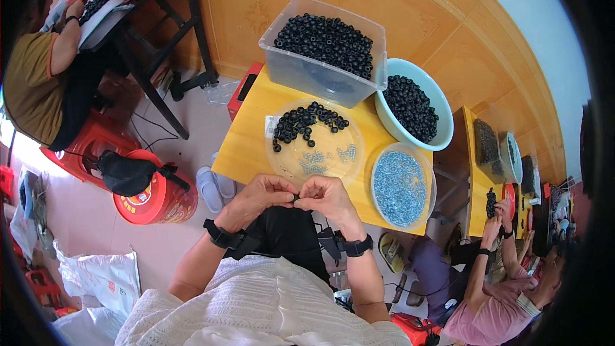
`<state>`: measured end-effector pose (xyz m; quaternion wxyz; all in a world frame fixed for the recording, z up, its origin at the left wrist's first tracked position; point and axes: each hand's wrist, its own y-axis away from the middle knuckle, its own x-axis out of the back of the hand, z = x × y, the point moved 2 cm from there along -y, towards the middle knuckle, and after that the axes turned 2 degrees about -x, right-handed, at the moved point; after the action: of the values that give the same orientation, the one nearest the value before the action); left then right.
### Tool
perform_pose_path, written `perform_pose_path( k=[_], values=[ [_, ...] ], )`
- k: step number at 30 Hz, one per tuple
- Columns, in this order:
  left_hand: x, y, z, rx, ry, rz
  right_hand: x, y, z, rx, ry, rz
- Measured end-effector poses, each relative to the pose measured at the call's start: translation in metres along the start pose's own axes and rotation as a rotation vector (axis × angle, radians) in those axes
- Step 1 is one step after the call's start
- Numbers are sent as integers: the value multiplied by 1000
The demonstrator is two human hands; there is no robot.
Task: Sorting small black plastic parts from a bin onto a plate and into other containers.
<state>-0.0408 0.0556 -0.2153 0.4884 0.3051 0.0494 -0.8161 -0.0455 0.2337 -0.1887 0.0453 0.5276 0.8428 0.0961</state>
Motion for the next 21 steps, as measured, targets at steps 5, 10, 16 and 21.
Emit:
perform_pose_path(
  k=[5, 10, 16, 21],
  values=[
    [8, -1, -14, 32, 156, -43, 1, -4, -6, -158, -184, -120],
    [10, 0, -14, -10, 277, -17, 42, -46, -14, -4, 271, 315],
    [14, -1, -13, -59, 333, -23, 92, -110, -7, 137, 1080, 671],
    [22, 4, -13, -64, 349, -3, 87, -136, 6, 71, 1224, 707]
  ],
)
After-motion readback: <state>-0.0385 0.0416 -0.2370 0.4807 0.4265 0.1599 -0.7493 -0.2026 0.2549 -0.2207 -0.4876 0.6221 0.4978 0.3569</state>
